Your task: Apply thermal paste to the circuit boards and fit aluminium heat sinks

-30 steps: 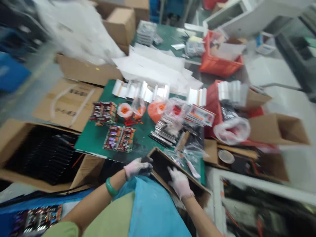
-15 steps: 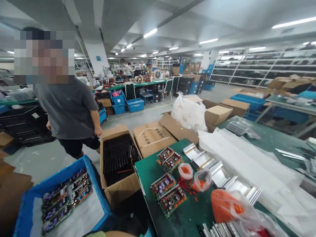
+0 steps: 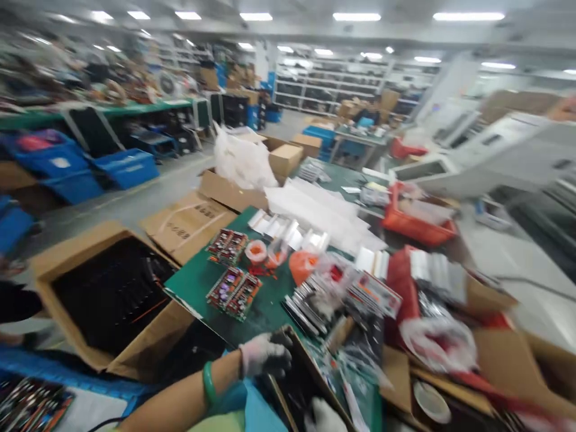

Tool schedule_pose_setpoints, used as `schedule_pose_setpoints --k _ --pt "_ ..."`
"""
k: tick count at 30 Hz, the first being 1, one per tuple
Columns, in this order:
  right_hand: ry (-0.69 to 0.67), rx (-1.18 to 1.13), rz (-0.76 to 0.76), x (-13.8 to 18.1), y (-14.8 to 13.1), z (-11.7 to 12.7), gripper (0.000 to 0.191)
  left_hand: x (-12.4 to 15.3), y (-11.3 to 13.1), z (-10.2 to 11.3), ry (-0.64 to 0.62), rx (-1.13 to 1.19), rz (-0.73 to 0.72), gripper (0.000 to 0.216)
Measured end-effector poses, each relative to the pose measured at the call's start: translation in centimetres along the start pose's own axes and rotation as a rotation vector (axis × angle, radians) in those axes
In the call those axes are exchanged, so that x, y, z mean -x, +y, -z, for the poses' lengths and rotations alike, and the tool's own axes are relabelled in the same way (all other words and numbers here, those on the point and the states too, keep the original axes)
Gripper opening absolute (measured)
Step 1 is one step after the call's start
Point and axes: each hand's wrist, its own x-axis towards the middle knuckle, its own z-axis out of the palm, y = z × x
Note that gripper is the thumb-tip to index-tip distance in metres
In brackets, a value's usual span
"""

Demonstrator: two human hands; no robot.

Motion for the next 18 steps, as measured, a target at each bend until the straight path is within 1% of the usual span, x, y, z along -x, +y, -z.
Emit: schedule_pose_setpoints --k 2,3,4,5,8,11,14,18 --pt "0.024 -0.183 -0.118 2.8 1.4 -0.6 0.024 -0.3 0.5 0.5 -0.006 0.0 0.018 0.05" --pt "0.047 -0.342 -0.16 3.5 1.8 -0.9 0.026 -0.5 0.7 0.6 -0.011 -0.004 0.034 0.052" --pt "0.069 -0.562 -0.19 3.8 2.0 -1.2 0.026 -0.7 1.0 0.7 -0.019 -0.011 0.053 0.053" --pt "0.091 -0.649 -0.23 3.8 2.2 -1.5 0.027 -0.9 1.1 0.8 -0.025 -0.019 0.072 0.054" --pt "0.166 -0.817 -0.346 2.9 2.5 -2.2 0.031 -1.5 1.3 0.7 -0.046 -0.044 0.116 0.053" --pt "0.22 -0.967 -0.408 2.2 2.4 -2.6 0.036 -2.0 1.0 0.5 -0.052 -0.067 0.145 0.051" --pt "0.291 -1.072 -0.432 2.0 1.6 -2.1 0.038 -2.4 0.7 0.2 -0.057 -0.099 0.189 0.052" --pt "0.402 -1.169 -0.449 1.8 0.2 -0.6 0.037 -2.9 0.5 -0.3 -0.079 -0.145 0.243 0.053"
